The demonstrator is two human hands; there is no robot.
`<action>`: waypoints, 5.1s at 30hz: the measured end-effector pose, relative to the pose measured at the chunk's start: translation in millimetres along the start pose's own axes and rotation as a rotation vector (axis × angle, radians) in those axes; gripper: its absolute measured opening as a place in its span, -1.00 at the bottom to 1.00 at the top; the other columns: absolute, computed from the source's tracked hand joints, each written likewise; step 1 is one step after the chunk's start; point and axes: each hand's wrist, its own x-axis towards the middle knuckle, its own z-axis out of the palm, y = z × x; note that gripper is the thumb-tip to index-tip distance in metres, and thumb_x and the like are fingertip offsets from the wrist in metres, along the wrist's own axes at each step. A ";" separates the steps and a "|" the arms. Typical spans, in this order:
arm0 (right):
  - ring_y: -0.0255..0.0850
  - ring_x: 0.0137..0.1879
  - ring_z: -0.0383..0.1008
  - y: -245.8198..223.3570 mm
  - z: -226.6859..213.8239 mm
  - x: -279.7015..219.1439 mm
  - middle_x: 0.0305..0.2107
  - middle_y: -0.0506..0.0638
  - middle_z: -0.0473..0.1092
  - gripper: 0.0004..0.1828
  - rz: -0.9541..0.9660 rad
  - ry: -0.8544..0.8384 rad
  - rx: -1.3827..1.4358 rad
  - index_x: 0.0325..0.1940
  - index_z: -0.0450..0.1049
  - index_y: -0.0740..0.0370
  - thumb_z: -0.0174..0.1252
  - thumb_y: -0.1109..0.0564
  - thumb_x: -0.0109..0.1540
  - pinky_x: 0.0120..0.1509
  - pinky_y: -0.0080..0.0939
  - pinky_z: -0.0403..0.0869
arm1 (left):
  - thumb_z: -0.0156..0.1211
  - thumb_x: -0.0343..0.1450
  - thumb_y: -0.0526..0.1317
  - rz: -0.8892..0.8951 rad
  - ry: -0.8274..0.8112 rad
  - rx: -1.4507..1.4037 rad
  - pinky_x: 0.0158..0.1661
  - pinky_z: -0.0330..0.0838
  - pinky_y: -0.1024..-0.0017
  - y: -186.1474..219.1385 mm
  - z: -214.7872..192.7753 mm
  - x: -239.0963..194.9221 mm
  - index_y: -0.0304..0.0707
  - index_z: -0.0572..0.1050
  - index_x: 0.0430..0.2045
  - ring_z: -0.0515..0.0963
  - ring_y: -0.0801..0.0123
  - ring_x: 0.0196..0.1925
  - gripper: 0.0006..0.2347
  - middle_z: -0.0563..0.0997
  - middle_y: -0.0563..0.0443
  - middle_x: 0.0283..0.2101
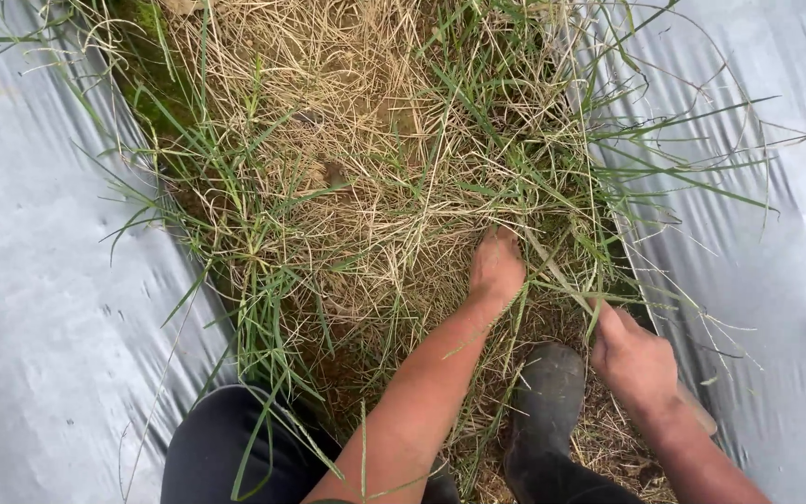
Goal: Manually cutting grass and weeds between rows of crops using a sickle.
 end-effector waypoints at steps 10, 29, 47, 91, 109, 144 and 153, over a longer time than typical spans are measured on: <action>0.22 -0.53 0.53 -35.0 -81.3 28.2 -0.34 -0.04 0.51 -0.29 -0.062 -0.270 -0.189 0.50 0.06 -0.48 -0.13 0.10 0.29 -0.48 0.24 0.46 | -0.24 0.56 -0.40 -0.198 -0.165 0.134 -0.62 0.48 0.40 10.1 -25.7 3.3 -0.36 0.49 -0.38 0.49 0.28 -0.57 -0.75 0.44 -0.04 -0.56; 0.24 -0.16 0.56 -61.3 -126.7 45.4 -0.09 0.02 0.51 -0.14 0.098 -0.586 -0.090 0.57 -0.18 -0.62 -0.19 0.11 0.26 -0.05 0.21 0.50 | -0.22 0.43 -0.58 -0.007 -0.258 0.486 -0.84 0.42 0.49 22.8 -47.1 -1.1 -0.29 0.15 0.41 0.49 0.41 -0.73 -0.44 0.55 -0.22 -0.34; 0.49 0.00 0.52 -57.8 -130.3 61.5 -0.06 0.22 0.53 -0.34 0.336 -0.449 0.153 0.48 0.05 -0.26 -0.28 0.14 0.27 0.08 0.38 0.43 | -0.25 0.47 -0.55 -0.005 -0.258 0.415 -0.72 0.52 0.49 12.4 -48.0 -0.2 -0.29 0.28 0.30 0.52 0.40 -0.66 -0.54 0.40 0.05 -0.62; 0.00 -0.51 0.55 -26.5 -45.7 -25.8 -0.60 0.02 0.51 -0.69 0.016 -0.257 0.445 -0.02 0.40 -0.06 -0.07 -0.22 0.35 -0.31 0.07 0.50 | -0.14 0.61 0.01 0.328 -0.839 0.921 0.21 0.18 -0.06 57.0 -96.8 -196.9 -0.37 0.44 -0.01 0.47 -0.08 0.11 -0.62 0.49 -0.37 0.03; -0.24 0.22 0.57 -11.3 -44.4 -67.7 0.10 -0.22 0.56 -0.33 -0.032 -0.864 0.333 0.32 0.40 -0.30 -0.12 -0.51 0.24 0.34 -0.17 0.47 | -0.13 0.60 -0.21 -0.083 -0.430 0.380 -0.12 0.56 0.32 17.7 -117.7 -94.7 -0.20 0.41 0.04 0.54 0.36 -0.19 -0.80 0.51 -0.05 -0.03; -0.22 -0.68 0.26 6.0 -35.5 -97.6 -0.79 -0.06 0.29 -0.78 0.344 -0.221 0.729 -0.06 0.48 0.00 -0.08 -0.01 0.41 -0.47 -0.13 0.30 | -0.14 0.64 -0.11 0.171 -0.811 1.524 -0.54 0.26 0.63 49.6 -65.1 -169.5 -0.21 0.48 -0.62 0.23 0.59 -0.52 -0.59 0.41 0.10 -0.50; -0.30 -0.72 0.24 9.1 -7.7 -111.2 -0.76 -0.07 0.29 -0.69 0.409 -0.196 0.909 -0.04 0.51 0.07 -0.14 -0.04 0.43 -0.67 -0.24 0.30 | 0.04 0.55 -0.20 0.172 -0.367 0.662 0.17 0.46 0.22 57.1 -15.9 -113.9 -0.37 0.32 0.15 0.48 0.15 0.06 -0.69 0.45 -0.19 0.02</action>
